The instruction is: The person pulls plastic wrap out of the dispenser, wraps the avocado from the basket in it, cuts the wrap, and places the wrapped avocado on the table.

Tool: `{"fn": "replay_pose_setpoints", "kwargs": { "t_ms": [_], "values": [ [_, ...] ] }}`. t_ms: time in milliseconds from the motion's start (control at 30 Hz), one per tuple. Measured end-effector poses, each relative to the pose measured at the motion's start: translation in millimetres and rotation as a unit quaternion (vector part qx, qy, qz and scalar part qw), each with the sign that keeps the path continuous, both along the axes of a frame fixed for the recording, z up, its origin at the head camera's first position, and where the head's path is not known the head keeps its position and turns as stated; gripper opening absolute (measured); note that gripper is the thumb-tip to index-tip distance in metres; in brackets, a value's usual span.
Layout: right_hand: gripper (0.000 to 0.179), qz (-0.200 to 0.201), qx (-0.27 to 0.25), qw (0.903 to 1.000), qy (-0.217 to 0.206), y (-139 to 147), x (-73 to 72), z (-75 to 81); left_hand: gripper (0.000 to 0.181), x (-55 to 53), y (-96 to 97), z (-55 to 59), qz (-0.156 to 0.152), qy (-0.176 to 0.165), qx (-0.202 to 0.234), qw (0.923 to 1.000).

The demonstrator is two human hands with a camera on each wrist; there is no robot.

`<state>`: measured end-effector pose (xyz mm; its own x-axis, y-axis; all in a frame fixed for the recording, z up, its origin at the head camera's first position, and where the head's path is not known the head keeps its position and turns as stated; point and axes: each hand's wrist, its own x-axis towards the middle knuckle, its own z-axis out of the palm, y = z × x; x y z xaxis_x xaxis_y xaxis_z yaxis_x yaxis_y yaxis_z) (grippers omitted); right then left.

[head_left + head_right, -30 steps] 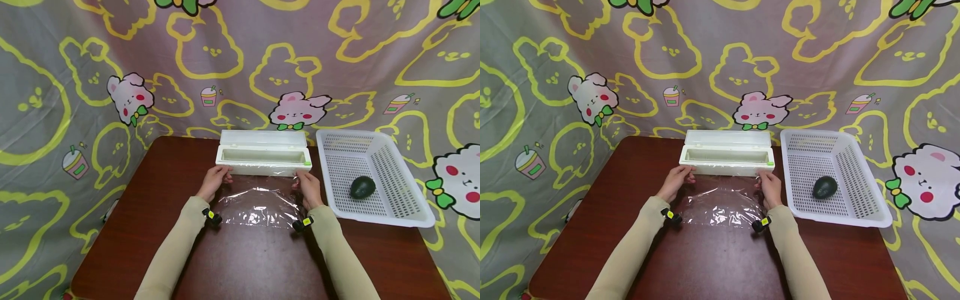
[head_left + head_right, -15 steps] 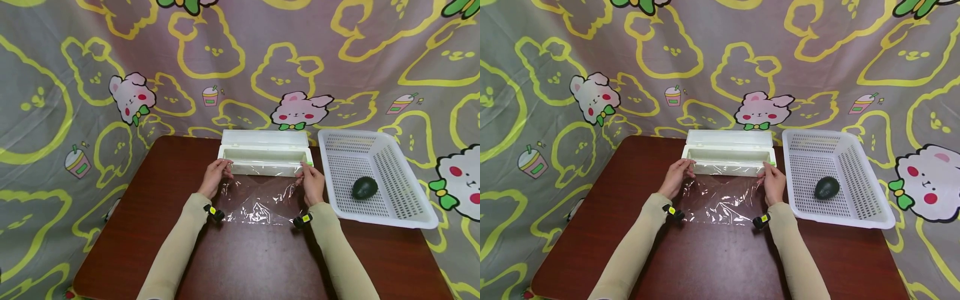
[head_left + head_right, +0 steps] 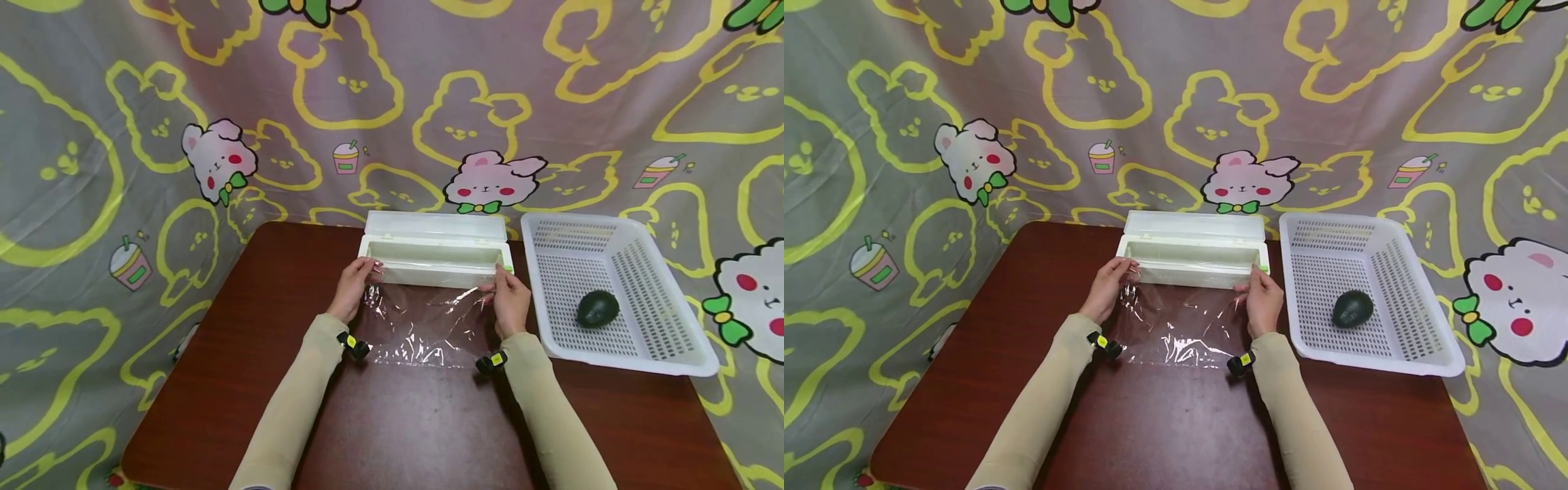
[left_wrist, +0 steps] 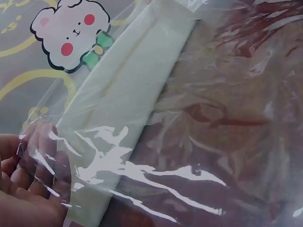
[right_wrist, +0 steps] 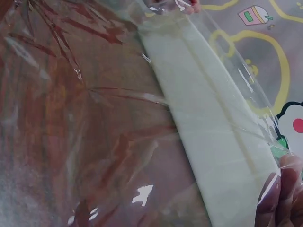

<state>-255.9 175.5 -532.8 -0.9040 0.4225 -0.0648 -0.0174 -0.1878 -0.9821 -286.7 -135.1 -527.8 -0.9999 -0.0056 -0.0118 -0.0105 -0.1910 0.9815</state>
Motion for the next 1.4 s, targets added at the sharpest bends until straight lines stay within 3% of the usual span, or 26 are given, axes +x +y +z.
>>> {"fn": "replay_pose_setpoints", "kwargs": {
  "t_ms": [300,733,1000,1400],
  "values": [
    [0.037,0.018,-0.024,0.9995,0.011,1,1.6,7.3,0.025,-4.2,0.3,3.3,-0.003,-0.014,0.032,0.9994],
    [0.035,0.0,-0.06,0.9982,0.003,-8,-11.1,25.7,0.021,-20.8,5.1,24.8,-0.006,-0.045,0.036,0.9983],
    [0.035,0.003,-0.06,0.9982,-0.001,-7,-18.1,38.5,0.021,-32.4,8.6,39.3,-0.001,-0.044,0.05,0.9978],
    [0.034,0.006,-0.054,0.9984,0.019,-5,-17.9,66.1,0.024,-37.1,10.4,66.5,-0.007,-0.028,0.036,0.999]
  ]
}}
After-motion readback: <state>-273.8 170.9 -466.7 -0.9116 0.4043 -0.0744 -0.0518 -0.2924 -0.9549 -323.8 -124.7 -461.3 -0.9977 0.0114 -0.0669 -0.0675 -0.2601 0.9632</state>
